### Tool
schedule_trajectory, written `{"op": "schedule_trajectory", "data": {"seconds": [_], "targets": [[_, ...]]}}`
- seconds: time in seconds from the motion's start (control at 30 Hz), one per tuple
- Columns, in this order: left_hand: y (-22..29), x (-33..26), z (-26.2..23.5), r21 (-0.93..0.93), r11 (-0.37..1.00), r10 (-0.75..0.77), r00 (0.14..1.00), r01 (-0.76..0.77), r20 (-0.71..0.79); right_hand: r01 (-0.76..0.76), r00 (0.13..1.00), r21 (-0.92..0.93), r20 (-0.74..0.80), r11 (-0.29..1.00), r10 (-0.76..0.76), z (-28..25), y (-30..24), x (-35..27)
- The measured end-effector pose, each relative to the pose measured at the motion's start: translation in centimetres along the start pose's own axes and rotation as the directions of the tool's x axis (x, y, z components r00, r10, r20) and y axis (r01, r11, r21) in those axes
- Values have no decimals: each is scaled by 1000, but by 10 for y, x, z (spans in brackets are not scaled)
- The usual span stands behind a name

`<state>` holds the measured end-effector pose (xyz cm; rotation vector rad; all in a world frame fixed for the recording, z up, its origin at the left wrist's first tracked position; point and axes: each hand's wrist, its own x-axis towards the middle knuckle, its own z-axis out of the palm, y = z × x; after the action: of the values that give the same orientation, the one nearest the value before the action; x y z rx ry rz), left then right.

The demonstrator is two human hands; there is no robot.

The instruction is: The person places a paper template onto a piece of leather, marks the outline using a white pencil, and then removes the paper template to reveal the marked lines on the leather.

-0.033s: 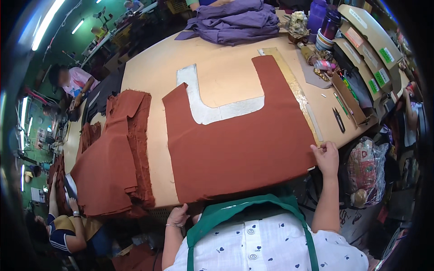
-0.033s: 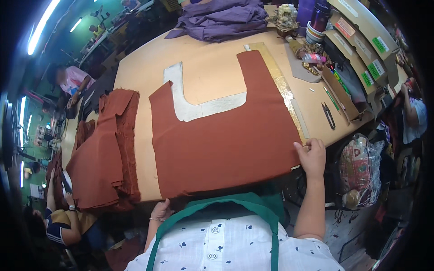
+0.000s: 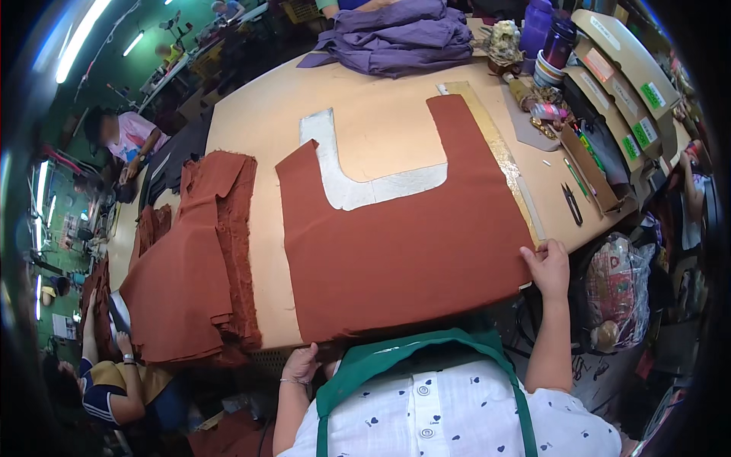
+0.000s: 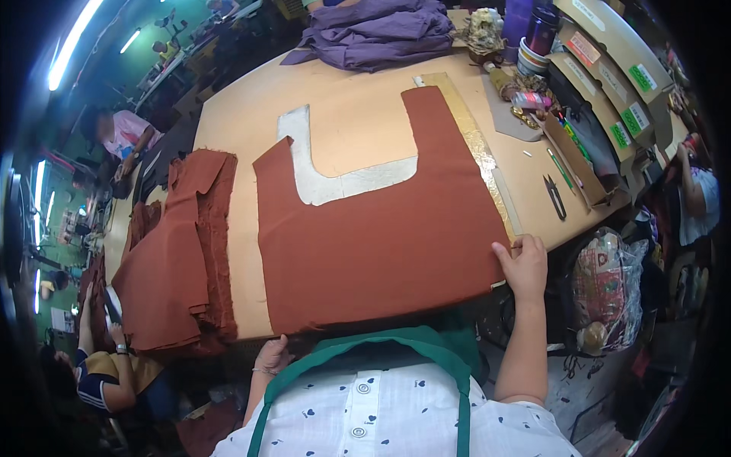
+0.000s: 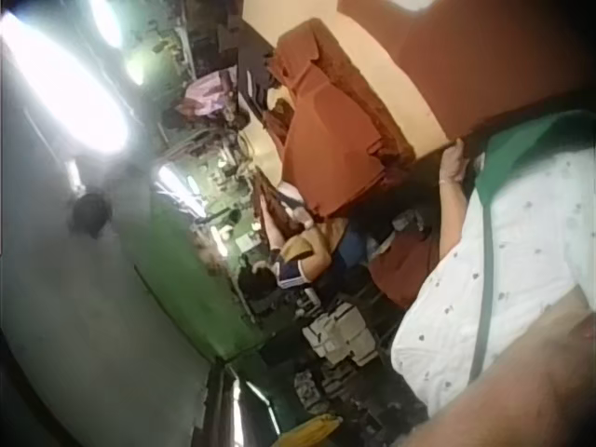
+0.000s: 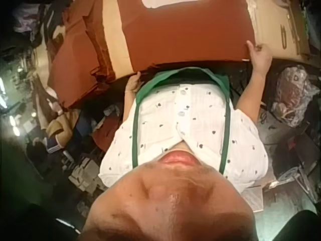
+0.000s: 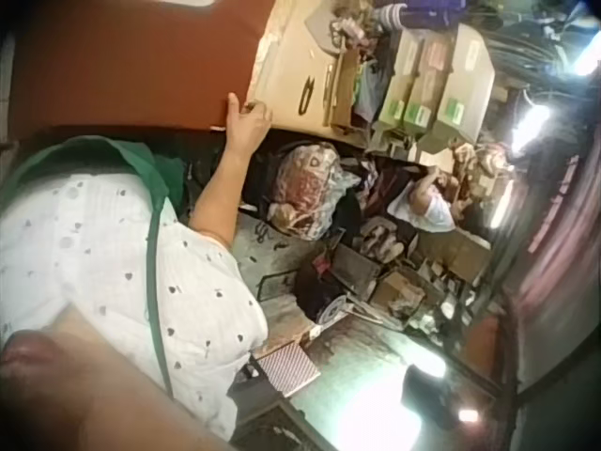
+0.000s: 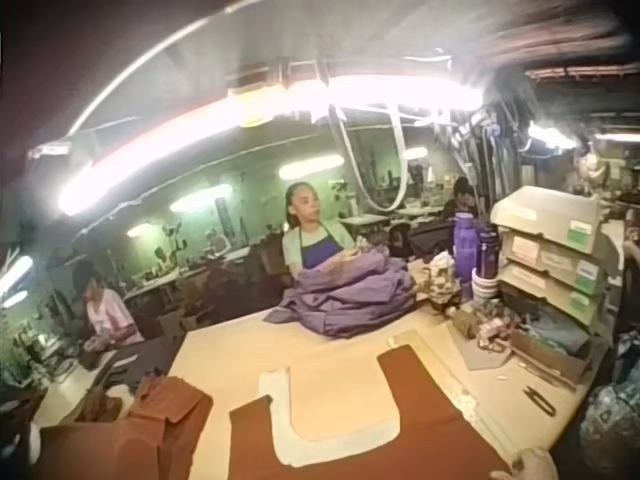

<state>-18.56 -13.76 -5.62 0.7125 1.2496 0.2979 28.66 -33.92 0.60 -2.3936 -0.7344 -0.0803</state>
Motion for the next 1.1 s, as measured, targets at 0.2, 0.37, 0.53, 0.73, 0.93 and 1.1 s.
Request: {"op": "schedule_trajectory", "data": {"seconds": [0.2,0.37,0.53,0.73,0.93,1.1], "targets": [[1,1,2,-43,994,106,916,-98,388,54,991,-122,127,991,-38,15,-5,-3],[5,-5,8,46,991,-133,986,129,100,51,988,102,141,993,-65,14,-9,-1],[-7,7,3,-404,900,-107,981,164,161,-235,957,475,265,848,116,5,-8,-4],[19,-16,28,-394,891,-204,974,228,102,123,965,251,195,960,-174,14,-17,-6],[30,-29,48,-163,984,-65,995,77,82,134,952,-9,280,991,-126,12,-31,-5],[64,-40,60,133,909,395,918,-395,28,248,943,46,215,968,-252,10,-28,-4]]}}
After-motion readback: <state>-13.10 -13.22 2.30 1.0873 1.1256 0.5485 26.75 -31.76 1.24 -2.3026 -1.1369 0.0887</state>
